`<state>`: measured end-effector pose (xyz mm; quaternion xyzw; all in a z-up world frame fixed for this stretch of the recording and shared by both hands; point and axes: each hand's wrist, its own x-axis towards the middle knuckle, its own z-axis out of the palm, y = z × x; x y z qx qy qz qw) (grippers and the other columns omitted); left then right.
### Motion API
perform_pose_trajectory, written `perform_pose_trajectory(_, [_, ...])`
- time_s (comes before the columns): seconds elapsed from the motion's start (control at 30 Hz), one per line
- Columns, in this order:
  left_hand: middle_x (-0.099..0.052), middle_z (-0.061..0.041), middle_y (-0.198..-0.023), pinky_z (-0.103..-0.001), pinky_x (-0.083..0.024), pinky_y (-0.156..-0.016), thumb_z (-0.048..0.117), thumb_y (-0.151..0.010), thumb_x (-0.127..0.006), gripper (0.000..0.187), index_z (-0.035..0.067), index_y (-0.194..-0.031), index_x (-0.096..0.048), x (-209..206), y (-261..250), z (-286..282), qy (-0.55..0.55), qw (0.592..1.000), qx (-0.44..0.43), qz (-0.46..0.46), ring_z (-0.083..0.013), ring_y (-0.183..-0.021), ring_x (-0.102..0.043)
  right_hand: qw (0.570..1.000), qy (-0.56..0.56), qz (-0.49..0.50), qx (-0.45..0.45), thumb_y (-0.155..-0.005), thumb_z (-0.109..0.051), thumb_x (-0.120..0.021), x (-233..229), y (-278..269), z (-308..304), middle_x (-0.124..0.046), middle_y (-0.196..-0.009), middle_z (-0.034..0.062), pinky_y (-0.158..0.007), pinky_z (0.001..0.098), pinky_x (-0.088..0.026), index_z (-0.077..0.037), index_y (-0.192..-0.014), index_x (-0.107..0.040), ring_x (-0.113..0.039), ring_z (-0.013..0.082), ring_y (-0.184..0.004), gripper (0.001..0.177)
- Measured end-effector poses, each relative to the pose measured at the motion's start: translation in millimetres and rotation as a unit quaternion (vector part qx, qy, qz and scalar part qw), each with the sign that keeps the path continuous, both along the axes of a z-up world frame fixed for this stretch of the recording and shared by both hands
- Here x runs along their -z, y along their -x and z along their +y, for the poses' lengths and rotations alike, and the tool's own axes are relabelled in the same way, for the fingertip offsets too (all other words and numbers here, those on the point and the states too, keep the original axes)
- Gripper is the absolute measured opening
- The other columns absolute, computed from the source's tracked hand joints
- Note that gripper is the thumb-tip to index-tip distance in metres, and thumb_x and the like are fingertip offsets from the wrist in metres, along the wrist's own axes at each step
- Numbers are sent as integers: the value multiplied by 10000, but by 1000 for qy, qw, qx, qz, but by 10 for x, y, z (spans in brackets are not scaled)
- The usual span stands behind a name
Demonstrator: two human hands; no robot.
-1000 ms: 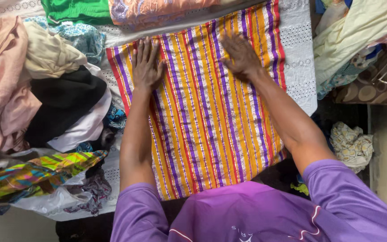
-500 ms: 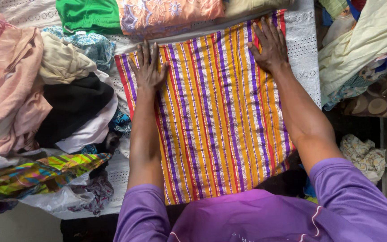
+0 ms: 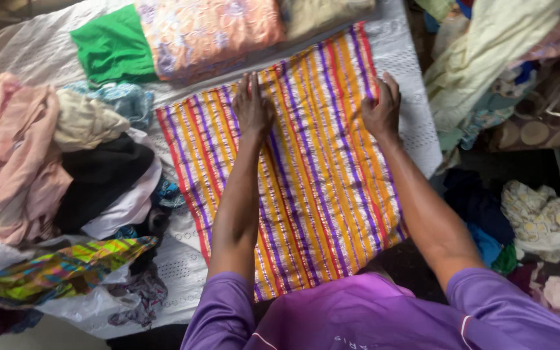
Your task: The person picks up a striped garment from a pile on the bed, spreads it out flat, and folds it by hand into a neat rectangular shape.
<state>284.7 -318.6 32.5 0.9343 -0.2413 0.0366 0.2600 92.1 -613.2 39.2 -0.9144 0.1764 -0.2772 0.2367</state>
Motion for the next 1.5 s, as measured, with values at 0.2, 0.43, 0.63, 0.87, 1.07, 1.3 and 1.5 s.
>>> perform_pose_trajectory(0.2, [-608, -139, -1238, -492, -454, -1002, 192, -984, -671, 320, 100, -1286, -620, -91, 370, -1103, 71, 990, 118, 15, -351, -1189, -557, 953, -253, 40, 160, -901, -249, -768, 219, 733, 34, -722, -1084, 136, -814, 353, -571, -61, -1305, -625, -704, 249, -955, 468])
perform_pose_trajectory(0.43, [-643, -156, -1110, -485, -517, -951, 189, -965, -665, 219, 113, -1169, -659, 169, 492, -2266, 189, 969, 123, 100, -351, -1109, -599, 867, -424, 151, 217, -870, -361, -785, 393, 1418, 66, -727, -1000, 72, -690, 334, -566, -66, -1197, -612, -713, 178, -827, 473])
perform_pose_trajectory(0.63, [-491, -237, -1318, -554, -481, -973, 476, -772, -788, 714, 132, -1332, -507, -140, 459, -2883, -1, 985, -31, 169, -426, -1251, -495, 896, -417, 113, 105, -921, -208, -647, 442, 1584, 126, -775, -913, 79, -752, 290, -554, -48, -1124, -756, -690, 141, -811, 280])
perform_pose_trajectory(0.87, [-269, -288, -1518, -634, -450, -962, 513, -850, -697, 873, 91, -1493, -284, -101, 313, -2873, -60, 978, -49, 191, -468, -1373, -333, 868, -491, -11, 73, -966, -229, -712, -407, 1290, 636, -737, -1031, 49, -875, 273, -535, -14, -1113, -735, -673, 119, -936, 262])
perform_pose_trajectory(1.07, [-586, -300, -1275, -579, -512, -914, 282, -923, -619, 492, 46, -1320, -453, -36, 29, -2674, -18, 986, 29, 164, -486, -1127, -620, 850, -523, -58, -19, -984, -206, -703, -905, 1112, 802, -718, -1042, 44, -850, 267, -528, 6, -1111, -731, -652, 109, -935, 249])
perform_pose_trajectory(1.3, [-708, -279, -927, -565, -509, -782, 225, -951, -612, 272, 1, -1089, -546, -377, -167, -2243, 201, 974, -55, 84, -488, -895, -681, 892, -450, -29, -7, -981, -180, -706, -1142, 935, 1000, -709, -890, 26, -730, 264, -527, 9, -1070, -729, -606, 85, -790, 210])
perform_pose_trajectory(1.5, [-730, -253, -908, -506, -538, -780, 207, -925, -601, 217, -3, -957, -644, -707, -493, -1324, 230, 964, -124, 56, -437, -883, -714, 896, -432, -2, -99, -978, -174, -691, -1503, 710, 1518, -712, -962, 72, -745, 281, -542, 8, -1085, -734, -653, 123, -833, 216])
